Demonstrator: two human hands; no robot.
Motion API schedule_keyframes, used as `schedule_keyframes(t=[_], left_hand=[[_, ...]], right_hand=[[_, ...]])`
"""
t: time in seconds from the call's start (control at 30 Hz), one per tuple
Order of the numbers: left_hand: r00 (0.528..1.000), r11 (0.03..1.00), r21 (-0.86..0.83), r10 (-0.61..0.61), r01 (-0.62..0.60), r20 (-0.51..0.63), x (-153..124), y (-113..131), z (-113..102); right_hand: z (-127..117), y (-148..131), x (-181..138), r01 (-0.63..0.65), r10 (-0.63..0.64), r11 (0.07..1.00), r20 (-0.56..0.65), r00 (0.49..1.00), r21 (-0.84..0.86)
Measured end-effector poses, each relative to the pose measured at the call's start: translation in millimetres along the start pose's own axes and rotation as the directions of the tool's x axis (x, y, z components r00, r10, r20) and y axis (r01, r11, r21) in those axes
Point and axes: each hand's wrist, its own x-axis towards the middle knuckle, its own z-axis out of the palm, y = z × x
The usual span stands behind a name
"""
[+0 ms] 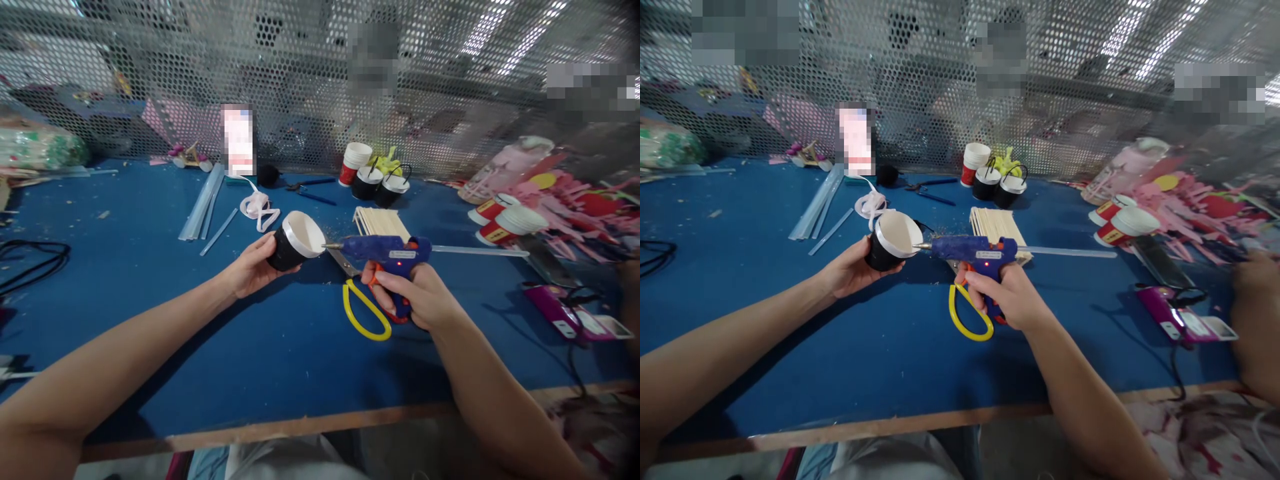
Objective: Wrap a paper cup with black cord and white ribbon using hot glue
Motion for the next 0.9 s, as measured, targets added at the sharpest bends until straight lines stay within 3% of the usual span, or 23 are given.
schedule_keyframes(t=[0.2,0.37,0.57,0.8,0.9], left_hand=[[0.998,0.998,-0.036,-0.049,0.051,0.049,-2,-3,3],[0.989,0.983,-0.103,-0.150,0.150,0.009,-2,-2,4],[0.968,0.961,-0.120,-0.252,0.250,-0.001,-1,-2,6],[0.943,0.944,-0.104,-0.296,0.313,0.154,-1,-8,5],[0.954,0.960,-0.067,-0.261,0.273,0.146,-3,-10,5]], right_hand=[[3,5,2,-0.018,0.021,0.999,-0.096,0.995,0.041],[5,8,4,-0.017,0.029,0.997,-0.160,0.987,0.077],[7,7,4,0.011,-0.001,0.997,-0.141,0.990,0.073],[11,9,2,0.034,-0.024,0.996,-0.113,0.993,0.086],[11,10,2,0.045,-0.026,0.991,-0.153,0.988,0.125]])
